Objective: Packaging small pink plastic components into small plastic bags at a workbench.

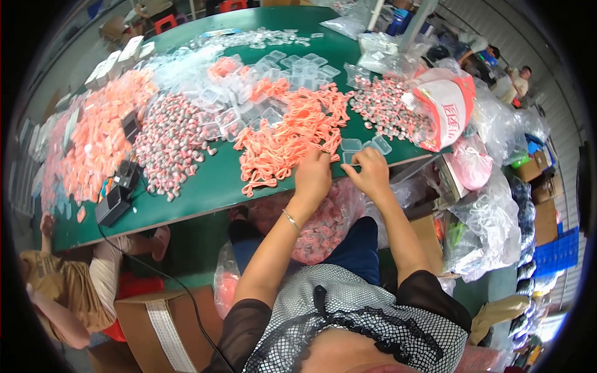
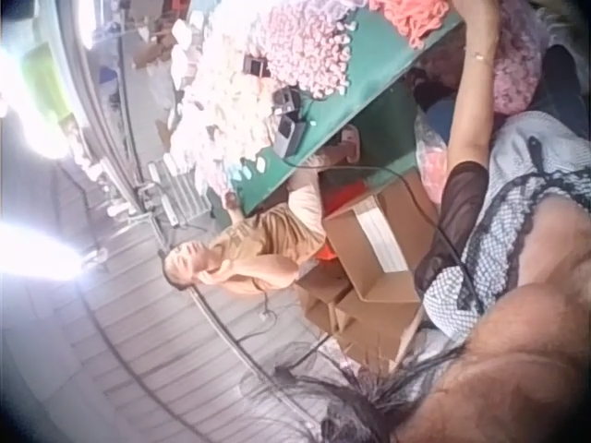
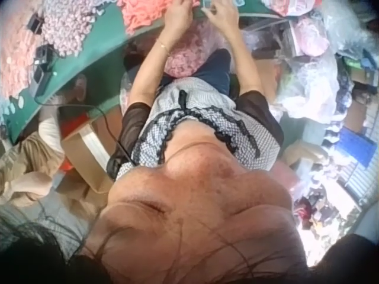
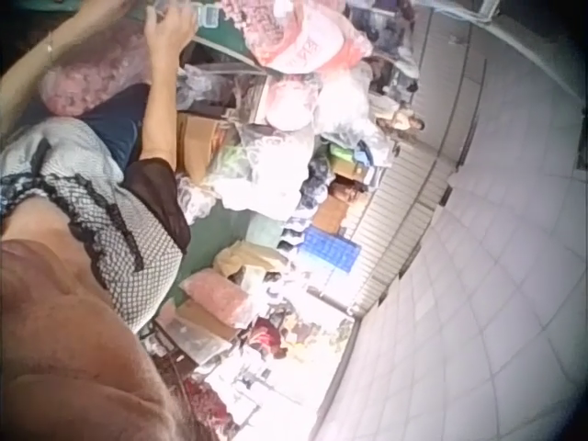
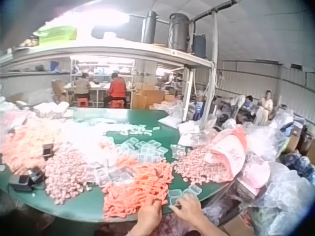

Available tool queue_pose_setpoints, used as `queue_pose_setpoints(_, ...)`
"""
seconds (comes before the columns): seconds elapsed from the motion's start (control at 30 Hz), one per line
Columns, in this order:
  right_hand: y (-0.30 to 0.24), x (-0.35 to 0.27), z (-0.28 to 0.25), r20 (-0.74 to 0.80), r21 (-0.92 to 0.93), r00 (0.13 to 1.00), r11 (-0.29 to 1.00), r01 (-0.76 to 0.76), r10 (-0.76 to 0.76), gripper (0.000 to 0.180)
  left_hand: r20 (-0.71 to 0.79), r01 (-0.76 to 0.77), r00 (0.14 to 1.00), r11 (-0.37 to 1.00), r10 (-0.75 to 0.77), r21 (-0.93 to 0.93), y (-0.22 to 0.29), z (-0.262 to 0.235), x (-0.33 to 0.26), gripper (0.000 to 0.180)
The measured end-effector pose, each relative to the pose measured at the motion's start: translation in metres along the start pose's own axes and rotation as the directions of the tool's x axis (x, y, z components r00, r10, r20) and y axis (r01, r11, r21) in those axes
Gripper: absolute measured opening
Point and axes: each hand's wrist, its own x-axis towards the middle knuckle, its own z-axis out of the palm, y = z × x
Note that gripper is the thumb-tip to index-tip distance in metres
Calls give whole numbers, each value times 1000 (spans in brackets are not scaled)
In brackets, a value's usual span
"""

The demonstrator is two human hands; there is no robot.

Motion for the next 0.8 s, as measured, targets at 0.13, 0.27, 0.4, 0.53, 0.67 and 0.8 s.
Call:
queue_pose_setpoints(0.13,5,-3,-2,-46,16,999,1000,22,-21,27,39,6,999,991,-12,133,2,-2,0,8)
queue_pose_setpoints(0.27,7,-7,-1,-115,65,992,996,54,-46,28,17,-28,999,1000,28,13,15,-33,9,16)
queue_pose_setpoints(0.4,5,-9,-4,-148,117,987,989,86,-68,25,-245,5,970,999,3,31,-31,-83,20,16)
queue_pose_setpoints(0.53,15,-13,-11,-169,99,985,993,63,-46,18,-342,379,912,783,-226,493,-97,-142,27,17)
queue_pose_setpoints(0.67,21,-11,-10,-192,85,980,993,80,-62,14,-240,356,934,663,-263,659,-148,-144,21,15)
queue_pose_setpoints(0.8,21,-1,-8,-228,145,973,988,52,-18,7,-218,376,925,655,-312,655,-146,-159,10,12)
